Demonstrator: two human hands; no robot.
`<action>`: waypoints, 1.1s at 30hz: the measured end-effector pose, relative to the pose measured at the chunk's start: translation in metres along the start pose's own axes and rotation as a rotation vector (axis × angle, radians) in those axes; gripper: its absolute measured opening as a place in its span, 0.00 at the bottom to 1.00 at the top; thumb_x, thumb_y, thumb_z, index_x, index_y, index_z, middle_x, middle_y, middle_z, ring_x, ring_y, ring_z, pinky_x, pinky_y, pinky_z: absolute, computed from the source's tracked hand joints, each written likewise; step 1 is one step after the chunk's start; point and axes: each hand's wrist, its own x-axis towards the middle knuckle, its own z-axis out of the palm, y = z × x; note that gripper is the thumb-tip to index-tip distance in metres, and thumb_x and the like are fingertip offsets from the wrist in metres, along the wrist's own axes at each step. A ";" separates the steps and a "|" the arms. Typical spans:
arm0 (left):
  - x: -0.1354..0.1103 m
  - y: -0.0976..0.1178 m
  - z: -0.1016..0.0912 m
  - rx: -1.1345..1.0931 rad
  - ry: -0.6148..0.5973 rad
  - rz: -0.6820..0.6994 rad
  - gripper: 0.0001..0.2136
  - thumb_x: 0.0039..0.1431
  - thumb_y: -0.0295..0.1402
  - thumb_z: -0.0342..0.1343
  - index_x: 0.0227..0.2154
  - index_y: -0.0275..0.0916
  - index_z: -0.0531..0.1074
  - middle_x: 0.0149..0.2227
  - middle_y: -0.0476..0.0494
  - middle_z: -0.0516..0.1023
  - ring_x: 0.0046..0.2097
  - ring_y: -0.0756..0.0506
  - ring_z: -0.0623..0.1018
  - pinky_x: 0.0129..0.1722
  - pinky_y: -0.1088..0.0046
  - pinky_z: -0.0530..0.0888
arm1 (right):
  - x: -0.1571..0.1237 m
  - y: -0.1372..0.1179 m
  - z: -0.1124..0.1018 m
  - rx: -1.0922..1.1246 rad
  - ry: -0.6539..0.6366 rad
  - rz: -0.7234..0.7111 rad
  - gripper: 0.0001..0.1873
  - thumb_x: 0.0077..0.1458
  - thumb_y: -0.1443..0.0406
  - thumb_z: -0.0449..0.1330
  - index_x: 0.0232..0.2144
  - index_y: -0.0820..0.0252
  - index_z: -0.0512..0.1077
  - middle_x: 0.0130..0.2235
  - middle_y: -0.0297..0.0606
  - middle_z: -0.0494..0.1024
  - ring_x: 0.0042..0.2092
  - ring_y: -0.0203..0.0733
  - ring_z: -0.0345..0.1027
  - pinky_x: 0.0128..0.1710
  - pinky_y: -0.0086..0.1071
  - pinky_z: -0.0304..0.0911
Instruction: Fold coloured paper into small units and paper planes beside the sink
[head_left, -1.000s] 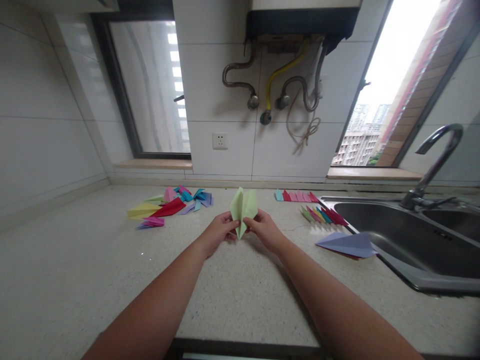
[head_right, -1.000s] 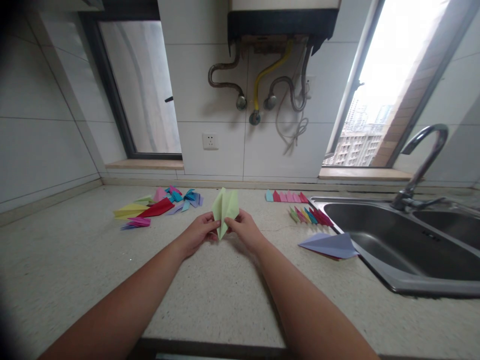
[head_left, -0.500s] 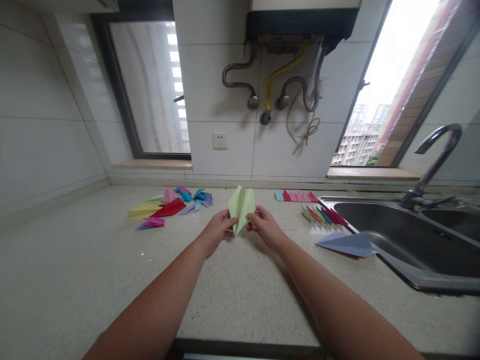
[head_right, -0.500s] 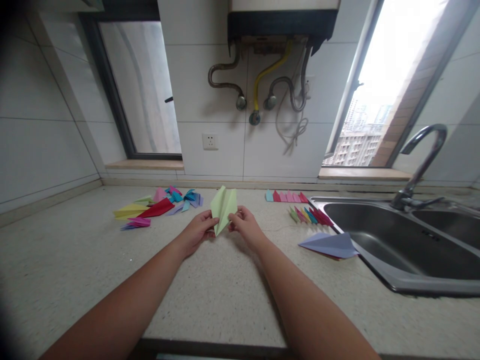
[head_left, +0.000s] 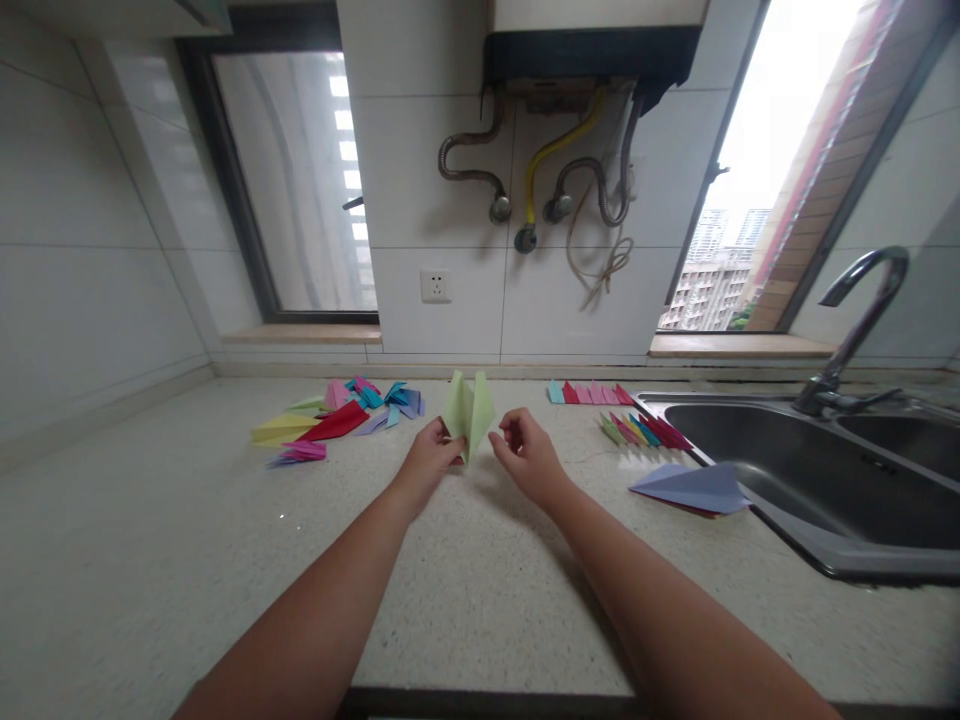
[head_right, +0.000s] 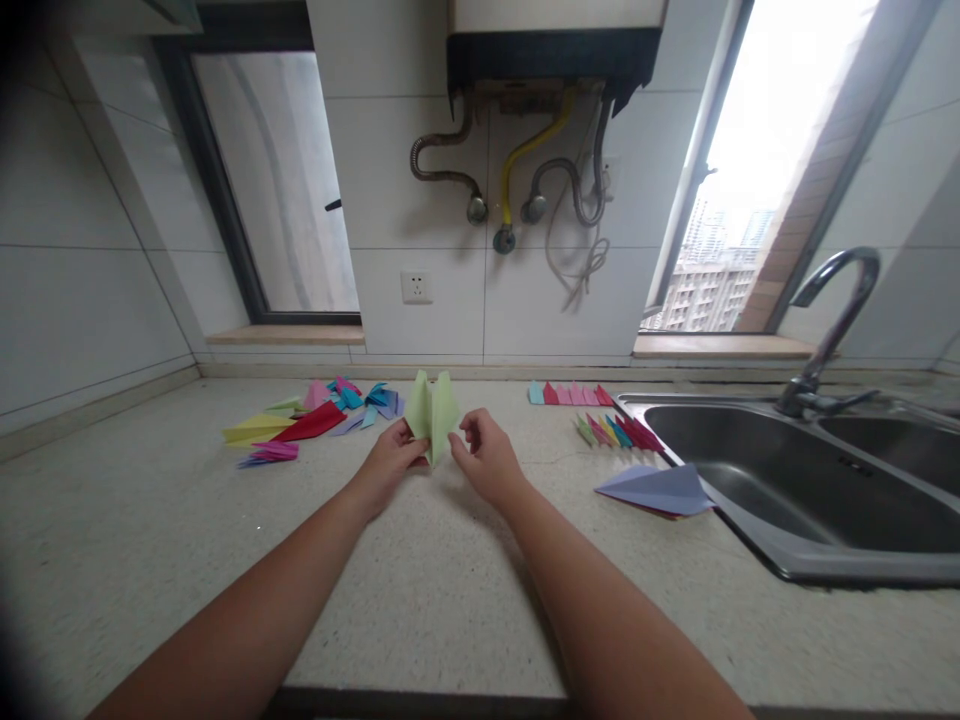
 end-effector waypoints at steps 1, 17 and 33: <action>0.000 -0.001 0.001 0.014 -0.001 0.016 0.17 0.49 0.34 0.63 0.43 0.37 0.71 0.39 0.42 0.78 0.36 0.47 0.77 0.34 0.74 0.73 | -0.001 -0.002 0.001 -0.029 -0.052 -0.008 0.09 0.55 0.62 0.59 0.36 0.56 0.62 0.28 0.29 0.65 0.27 0.34 0.59 0.28 0.29 0.56; -0.013 0.010 0.008 0.478 -0.151 0.316 0.09 0.55 0.29 0.56 0.39 0.40 0.74 0.38 0.45 0.75 0.38 0.46 0.74 0.37 0.73 0.73 | -0.002 -0.007 0.004 -0.159 -0.006 -0.026 0.03 0.57 0.65 0.56 0.31 0.56 0.65 0.30 0.34 0.70 0.31 0.40 0.63 0.32 0.32 0.57; -0.010 0.013 0.003 0.552 -0.068 0.375 0.06 0.56 0.28 0.54 0.36 0.42 0.74 0.36 0.47 0.74 0.38 0.46 0.73 0.37 0.73 0.70 | -0.004 -0.012 0.006 0.077 -0.091 0.039 0.08 0.63 0.60 0.51 0.34 0.55 0.67 0.33 0.35 0.72 0.32 0.40 0.72 0.32 0.32 0.66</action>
